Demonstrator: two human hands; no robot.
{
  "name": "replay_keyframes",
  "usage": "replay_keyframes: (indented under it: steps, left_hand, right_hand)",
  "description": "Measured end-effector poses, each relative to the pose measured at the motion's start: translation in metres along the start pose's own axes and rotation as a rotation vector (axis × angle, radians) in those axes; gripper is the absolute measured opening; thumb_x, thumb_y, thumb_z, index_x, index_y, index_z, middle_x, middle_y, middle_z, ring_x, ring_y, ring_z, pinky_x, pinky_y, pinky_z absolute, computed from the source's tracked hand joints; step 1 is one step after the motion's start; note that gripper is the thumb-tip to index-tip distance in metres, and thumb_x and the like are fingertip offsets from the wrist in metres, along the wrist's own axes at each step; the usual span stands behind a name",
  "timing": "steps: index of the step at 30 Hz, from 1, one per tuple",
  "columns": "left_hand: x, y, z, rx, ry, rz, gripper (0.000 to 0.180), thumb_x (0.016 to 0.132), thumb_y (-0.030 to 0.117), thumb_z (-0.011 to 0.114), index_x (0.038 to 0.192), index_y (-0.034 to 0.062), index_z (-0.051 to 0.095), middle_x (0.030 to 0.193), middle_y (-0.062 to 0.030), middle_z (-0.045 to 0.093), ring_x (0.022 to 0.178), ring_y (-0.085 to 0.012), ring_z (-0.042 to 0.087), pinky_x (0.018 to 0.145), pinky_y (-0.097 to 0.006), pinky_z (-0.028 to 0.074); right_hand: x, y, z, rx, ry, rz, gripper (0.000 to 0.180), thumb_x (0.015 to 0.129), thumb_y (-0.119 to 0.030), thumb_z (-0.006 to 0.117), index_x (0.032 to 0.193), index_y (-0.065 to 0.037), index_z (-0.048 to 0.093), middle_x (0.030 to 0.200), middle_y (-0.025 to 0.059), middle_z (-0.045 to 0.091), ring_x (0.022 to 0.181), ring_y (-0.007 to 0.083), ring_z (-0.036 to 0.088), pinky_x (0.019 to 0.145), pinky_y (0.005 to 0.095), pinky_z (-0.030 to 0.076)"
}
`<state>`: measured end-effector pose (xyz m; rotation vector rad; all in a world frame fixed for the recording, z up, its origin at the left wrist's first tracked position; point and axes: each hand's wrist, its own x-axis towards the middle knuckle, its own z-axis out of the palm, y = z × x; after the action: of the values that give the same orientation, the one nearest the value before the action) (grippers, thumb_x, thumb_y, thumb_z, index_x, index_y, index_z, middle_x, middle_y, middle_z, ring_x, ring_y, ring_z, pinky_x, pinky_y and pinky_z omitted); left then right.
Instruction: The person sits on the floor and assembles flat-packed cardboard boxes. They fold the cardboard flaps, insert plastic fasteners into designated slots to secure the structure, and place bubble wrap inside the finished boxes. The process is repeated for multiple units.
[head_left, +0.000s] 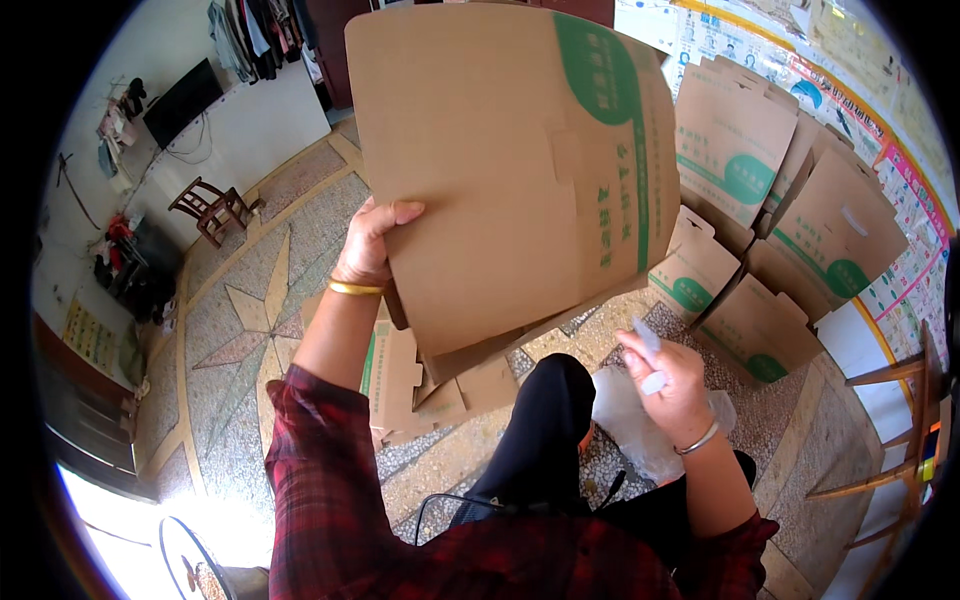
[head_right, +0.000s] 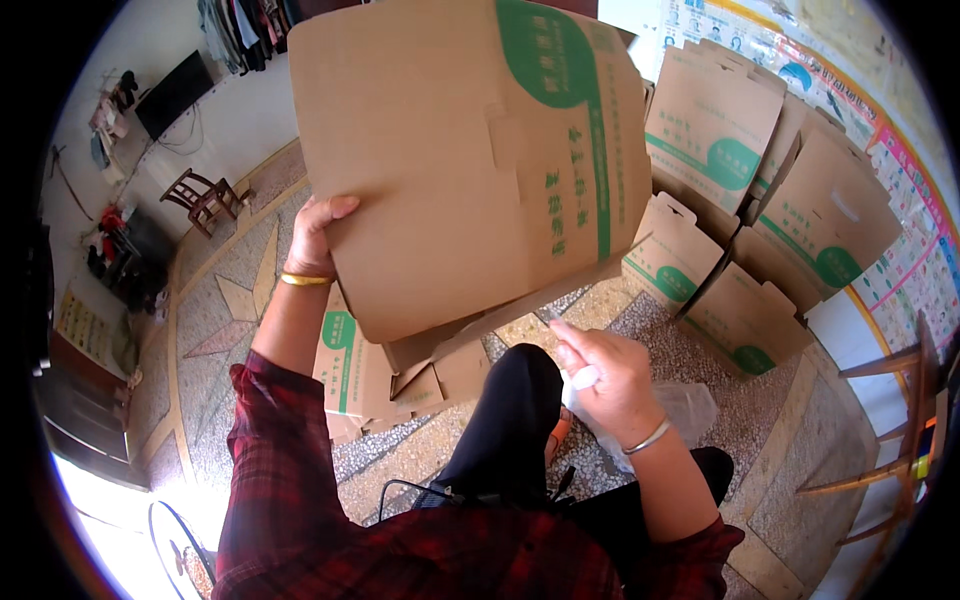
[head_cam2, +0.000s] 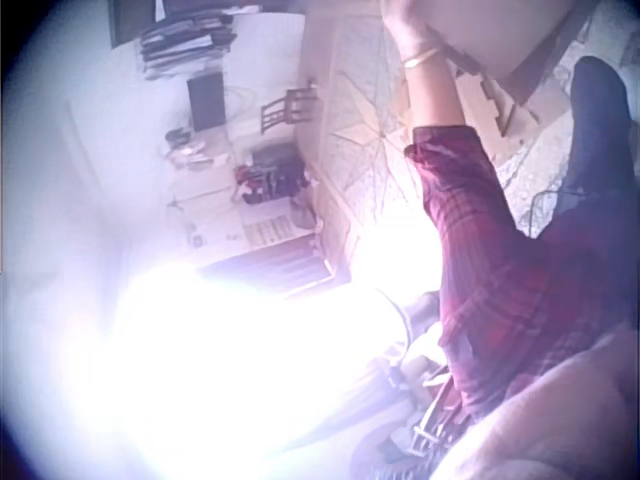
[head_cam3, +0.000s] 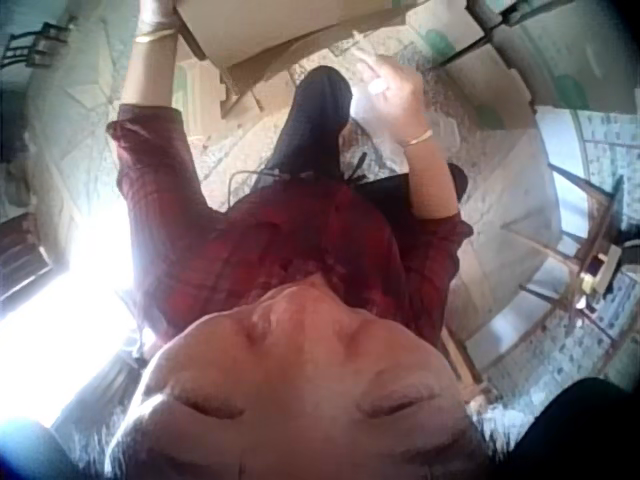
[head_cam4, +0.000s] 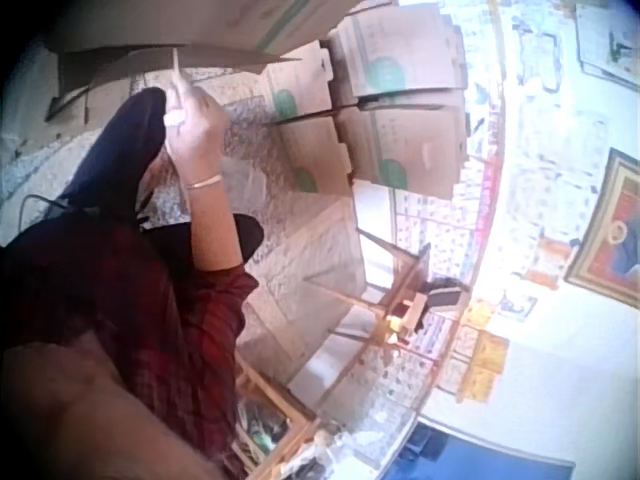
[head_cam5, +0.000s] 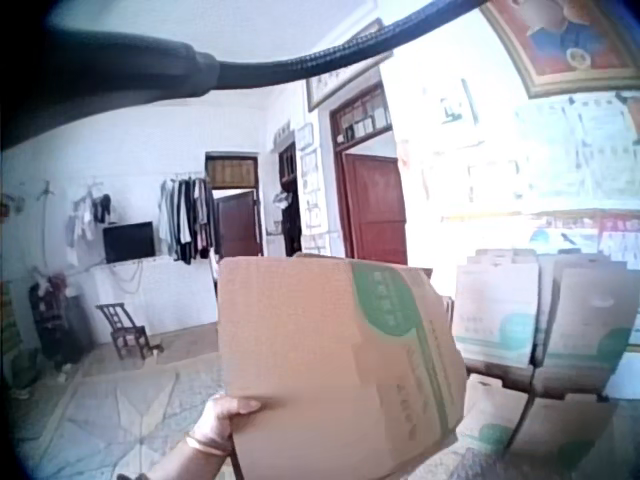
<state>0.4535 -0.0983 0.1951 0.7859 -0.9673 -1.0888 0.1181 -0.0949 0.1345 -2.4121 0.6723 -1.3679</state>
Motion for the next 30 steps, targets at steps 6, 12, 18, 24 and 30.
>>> replay_keyframes:
  steps: [6, 12, 18, 24, 30]
  left_hand:
    - [-0.045, 0.016, 0.021, 0.136, -0.163, -0.112, 0.040, 0.070, 0.006, 0.057, 0.109, -0.0051, 0.052, 0.100, -0.0153, 0.059, 0.090, -0.0251, 0.059, 0.079, -0.033, 0.048]
    - [-0.062, 0.004, 0.030, 0.212, -0.320, -0.178, 0.037, 0.072, 0.005, 0.061, 0.108, -0.0036, 0.057, 0.103, -0.0123, 0.061, 0.095, -0.0222, 0.057, 0.085, -0.032, 0.043]
    - [-0.067, 0.000, 0.038, 0.237, -0.421, -0.199, 0.035, 0.073, 0.004, 0.062, 0.108, -0.0015, 0.058, 0.105, -0.0086, 0.061, 0.097, -0.0192, 0.056, 0.087, -0.032, 0.041]
    - [-0.075, 0.000, 0.050, 0.295, -0.537, -0.187, 0.036, 0.076, 0.000, 0.060, 0.112, -0.0009, 0.055, 0.107, -0.0063, 0.060, 0.100, -0.0165, 0.054, 0.087, -0.029, 0.041]
    - [-0.087, 0.001, 0.067, 0.407, -0.591, -0.150, 0.033, 0.080, -0.002, 0.058, 0.113, 0.0009, 0.055, 0.100, -0.0031, 0.060, 0.091, -0.0110, 0.054, 0.078, -0.025, 0.044]
  right_hand:
    - [0.014, -0.011, -0.014, -0.124, -0.032, -0.027, 0.037, 0.075, 0.000, 0.058, 0.111, -0.005, 0.057, 0.066, 0.0063, 0.058, 0.055, 0.0212, 0.057, 0.052, 0.0317, 0.047]
    - [0.019, -0.021, -0.001, -0.242, -0.070, -0.099, 0.058, 0.073, -0.002, 0.059, 0.128, -0.009, 0.042, 0.064, 0.0060, 0.056, 0.052, 0.0209, 0.055, 0.048, 0.0330, 0.045]
    - [0.019, -0.031, 0.000, -0.248, -0.056, -0.104, 0.068, 0.070, -0.003, 0.061, 0.132, -0.006, 0.034, 0.058, 0.0073, 0.051, 0.049, 0.0227, 0.052, 0.047, 0.0351, 0.043]
    - [0.009, -0.046, 0.000, -0.225, -0.058, 0.052, 0.072, 0.070, -0.002, 0.061, 0.134, -0.004, 0.029, 0.057, 0.0080, 0.051, 0.048, 0.0240, 0.053, 0.045, 0.0349, 0.042]
    - [0.003, -0.050, 0.003, -0.128, 0.096, 0.135, 0.065, 0.071, -0.003, 0.060, 0.130, -0.002, 0.034, 0.057, 0.0090, 0.052, 0.048, 0.0255, 0.054, 0.046, 0.0351, 0.044]
